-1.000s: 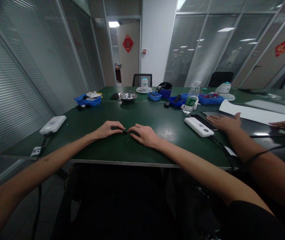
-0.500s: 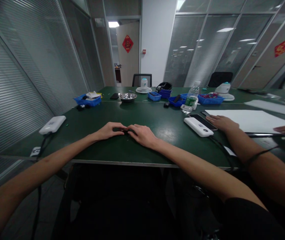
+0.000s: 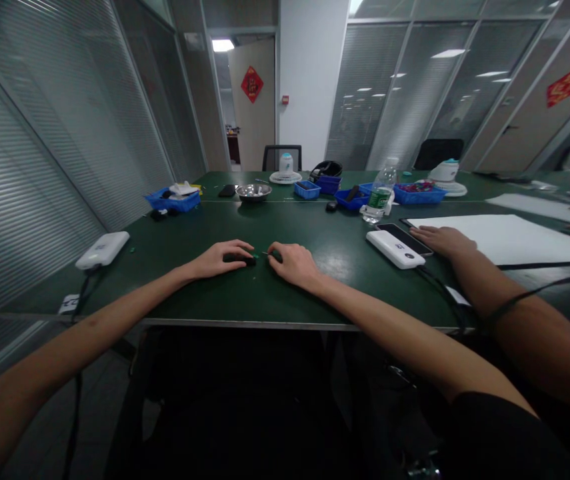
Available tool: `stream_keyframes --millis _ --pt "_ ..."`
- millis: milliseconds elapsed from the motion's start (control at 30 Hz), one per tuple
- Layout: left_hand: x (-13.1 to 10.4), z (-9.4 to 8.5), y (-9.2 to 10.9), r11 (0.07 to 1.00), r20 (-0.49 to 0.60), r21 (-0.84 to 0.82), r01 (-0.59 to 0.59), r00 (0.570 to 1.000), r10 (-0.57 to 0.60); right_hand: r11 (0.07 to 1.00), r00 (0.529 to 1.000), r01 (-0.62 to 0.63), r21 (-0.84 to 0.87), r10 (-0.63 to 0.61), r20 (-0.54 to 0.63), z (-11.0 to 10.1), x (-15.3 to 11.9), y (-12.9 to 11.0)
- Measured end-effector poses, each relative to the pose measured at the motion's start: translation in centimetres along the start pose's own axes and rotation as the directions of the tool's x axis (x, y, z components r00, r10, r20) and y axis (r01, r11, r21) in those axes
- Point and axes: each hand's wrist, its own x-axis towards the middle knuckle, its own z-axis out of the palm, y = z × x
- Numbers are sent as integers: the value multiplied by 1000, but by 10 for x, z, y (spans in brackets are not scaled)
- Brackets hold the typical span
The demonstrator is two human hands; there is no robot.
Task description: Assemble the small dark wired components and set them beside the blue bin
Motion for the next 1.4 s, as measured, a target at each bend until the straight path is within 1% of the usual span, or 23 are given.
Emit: stream_keyframes --millis 167,267,333,433,533,600,633,733,800,867,967,1033,1133,1167,1200,1333,1400 --pt "4 4 3 994 58 90 -55 997 49 1000 1000 -4 -11 4 13 -1 0 -1" --pt "5 3 4 985 91 160 -58 995 44 1000 1000 -9 -4 9 11 -3 -1 -2" --pt "4 -2 0 974 89 223 -43 996 23 1000 1000 -11 5 11 15 -4 -2 -2" --pt "-4 -19 -20 947 39 320 24 998 -39 1000 1000 -12 23 11 23 -5 -2 -2" --pt "-21 -48 -54 907 -59 384 173 985 -163 1000 1000 -11 15 10 23 -5 -2 -2" --pt "-36 -70 -79 857 -157 402 322 947 -282 1000 1000 -15 1 15 23 -4 -2 -1" --pt "-45 -82 -90 819 -206 408 403 915 -347 1000 1000 -16 0 16 27 -5 -2 -2" --pt "-72 -111 -118 673 -364 419 609 792 -490 1000 999 -15 23 14 46 -6 -2 -2" --pt "-87 -125 -130 603 -431 406 687 726 -536 999 999 -12 35 10 48 -7 -2 -3" --pt "-98 -133 -137 549 -485 386 742 669 -563 999 999 -9 31 7 43 -7 -3 -3" --pt "-108 -139 -142 482 -553 330 811 580 -598 1000 999 -4 18 3 33 -6 -3 -2" --pt "-112 -141 -144 467 -594 276 840 531 -604 1000 1000 -1 13 1 29 -6 -3 -2" --pt "-115 -146 -145 466 -668 190 864 462 -583 1000 999 0 27 -1 41 -8 -3 -3" --pt "-116 -148 -145 464 -677 174 868 448 -584 1000 999 -3 30 1 47 -9 -3 -3" --pt "-117 -149 -145 460 -667 173 871 447 -597 1000 999 -6 31 4 53 -9 -3 -3" --pt "-118 -152 -147 440 -531 249 862 502 -683 1000 998 -15 20 13 66 -10 -3 -3" --pt "-117 -152 -147 437 -507 277 856 516 -691 1000 998 -10 18 9 62 -9 -3 -3"
